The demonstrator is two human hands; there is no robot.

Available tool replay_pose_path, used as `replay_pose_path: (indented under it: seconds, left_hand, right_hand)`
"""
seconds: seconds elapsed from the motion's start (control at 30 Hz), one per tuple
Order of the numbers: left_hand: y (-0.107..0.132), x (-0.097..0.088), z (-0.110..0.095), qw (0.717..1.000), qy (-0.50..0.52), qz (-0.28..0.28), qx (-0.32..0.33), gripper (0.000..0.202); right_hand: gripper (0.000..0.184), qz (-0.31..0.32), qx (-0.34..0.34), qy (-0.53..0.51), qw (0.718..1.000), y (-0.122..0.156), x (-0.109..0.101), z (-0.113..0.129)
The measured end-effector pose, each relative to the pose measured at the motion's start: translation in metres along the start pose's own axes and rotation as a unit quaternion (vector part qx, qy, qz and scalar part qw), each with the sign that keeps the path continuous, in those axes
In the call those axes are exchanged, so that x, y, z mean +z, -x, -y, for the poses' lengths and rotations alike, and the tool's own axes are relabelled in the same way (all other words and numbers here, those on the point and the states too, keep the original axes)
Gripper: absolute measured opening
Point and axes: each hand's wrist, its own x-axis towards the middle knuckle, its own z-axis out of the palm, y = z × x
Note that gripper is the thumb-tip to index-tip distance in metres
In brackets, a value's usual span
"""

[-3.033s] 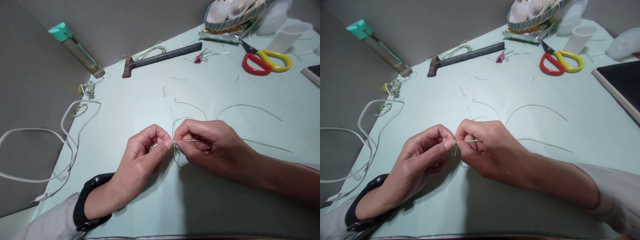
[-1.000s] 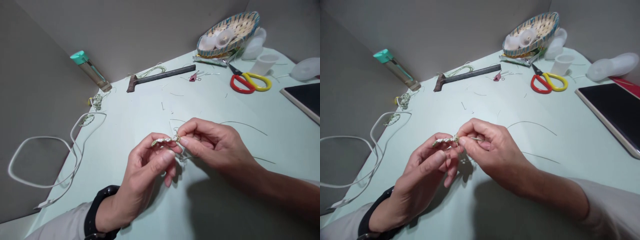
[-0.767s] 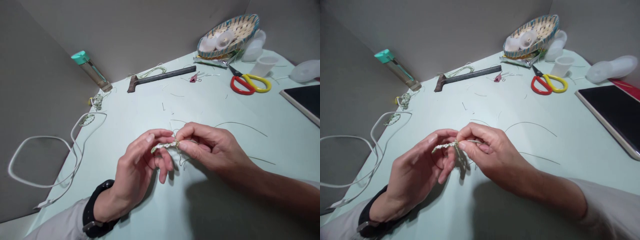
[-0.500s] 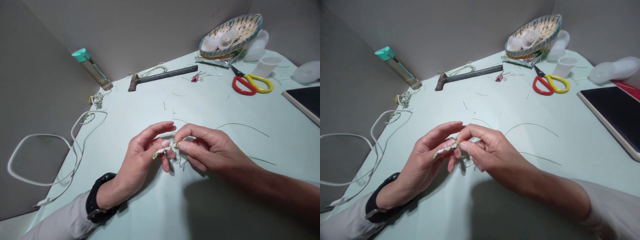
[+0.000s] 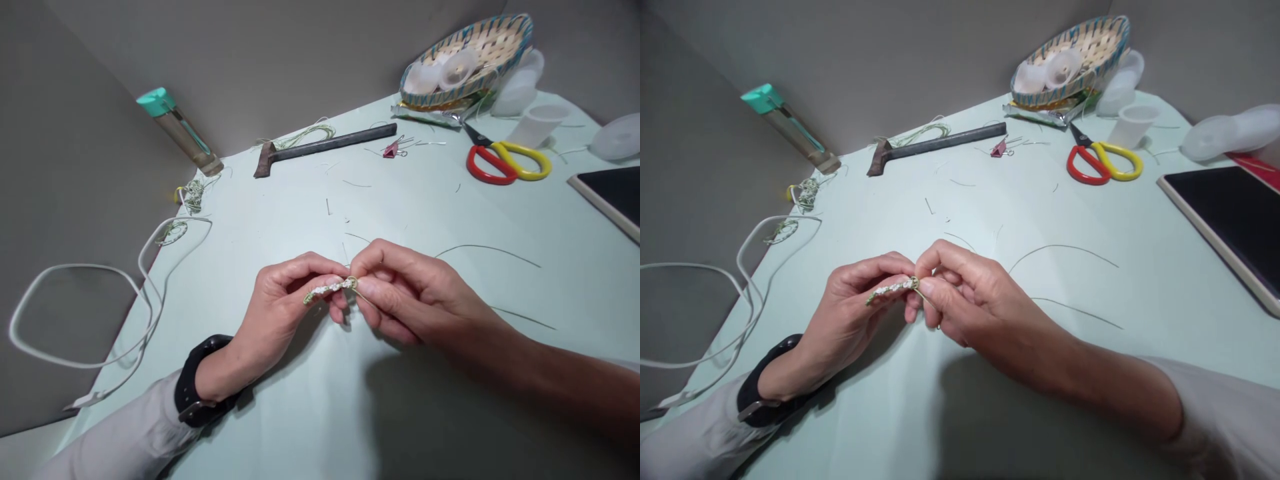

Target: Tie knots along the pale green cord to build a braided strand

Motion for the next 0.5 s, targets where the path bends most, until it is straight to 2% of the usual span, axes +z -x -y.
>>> replay_pose_path:
  seconds: [0.2,0.5]
  left_hand:
    - [-0.0013,0.0011,-0.0016,1.000,-0.017,-0.022,-0.004,0.009]
    - [-0.0015,-0.0012,-0.0028,0.994,-0.095,-0.058,0.009,0.012]
  right_hand:
    - [0.013,-0.024,-0.022,0.067,0.997,0.0008,0.0003,-0.0058]
    - [0.016,-0.014,-0.006,0.081,0.997,0.0018,0.0006,-0.0055]
